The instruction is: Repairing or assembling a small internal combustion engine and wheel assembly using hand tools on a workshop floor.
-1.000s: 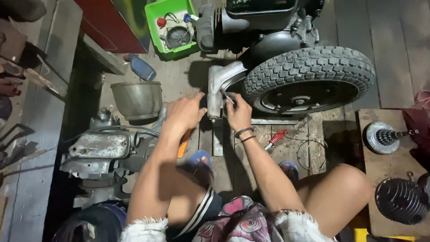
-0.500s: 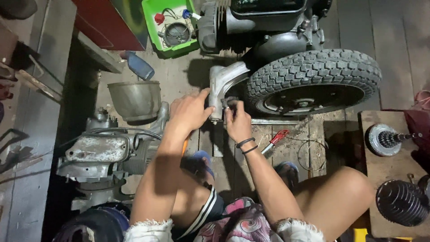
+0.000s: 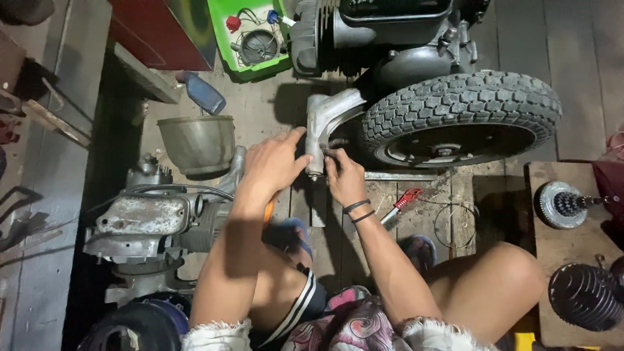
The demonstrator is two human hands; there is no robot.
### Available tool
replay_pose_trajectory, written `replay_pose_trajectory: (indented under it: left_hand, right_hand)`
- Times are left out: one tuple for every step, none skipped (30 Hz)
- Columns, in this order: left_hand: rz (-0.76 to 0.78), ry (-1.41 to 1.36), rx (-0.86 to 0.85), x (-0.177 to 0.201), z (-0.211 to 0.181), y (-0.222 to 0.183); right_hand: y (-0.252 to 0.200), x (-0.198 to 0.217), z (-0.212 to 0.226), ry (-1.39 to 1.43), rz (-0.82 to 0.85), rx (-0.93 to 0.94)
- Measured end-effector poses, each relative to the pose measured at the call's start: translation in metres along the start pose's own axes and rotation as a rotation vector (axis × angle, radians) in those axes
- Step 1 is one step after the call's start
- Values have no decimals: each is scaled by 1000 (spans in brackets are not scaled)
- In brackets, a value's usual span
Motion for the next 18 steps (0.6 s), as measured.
replay_pose_trajectory:
  left_hand:
    - [1,0,-1,-1,0,1]
    - [-5,4,-7,-1,-1,1]
    - [-11,9,-12,-1,-1,2]
    - [-13,9,-12,0,-3,0]
    - [-16,-6,-16,2,-5,-2]
    - [-20,-19,-21,5,-8,-4]
    - [-23,-18,-21,4,-6,-2]
    - [-31,-18,-28,3,-6,-2]
    - [-39,-19,-36,1,-5,-1]
    - [-39,-20,-34,1,-4,-2]
    - [-37,-17,-30,1,-3,-2]
    - [-37,-16,-28,1,-3,-2]
    - [-39,-18,-27,3,-5,-4]
    - [-23,-23,-12,5,-5,-3]
    - [-8,-28,4,7,-5,-3]
    - [-6,-30,3,4,-4,1]
    - [3,-11,7,-1,-2,4]
    - [9,10,12,-4,1,8]
  right_hand:
    - [0,2,4,-1,-1,-2]
    - [-1,4,10,-21,5,16]
    - [-1,6,16,-41,10,33]
    - [1,6,18,-41,10,35]
    - [2,7,19,-61,4,38]
    - [4,8,21,-81,-3,41]
    - [14,3,12,-80,-4,43]
    - [20,0,3,-79,-19,51]
    - [26,-4,-5,-78,-33,59]
    - [22,-1,-1,-78,-31,59]
    - [19,0,3,-58,-14,50]
    - [16,3,7,-41,3,43]
    - [8,7,9,-42,4,45]
    - [2,7,8,-62,37,15]
    - [-4,7,6,-83,69,-15]
    - [2,8,11,-85,70,-17]
    - [9,12,15,-65,49,-12]
    - [16,14,21,-44,27,-4]
Point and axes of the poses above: each hand's wrist, its own y-axis towards the middle knuckle, its own x-axis out of the back of the hand, z = x × y, the point moved 10 cm from there along y, towards the middle knuckle, and after that the axes turned 1 degree about -x, right-handed, at the moved point
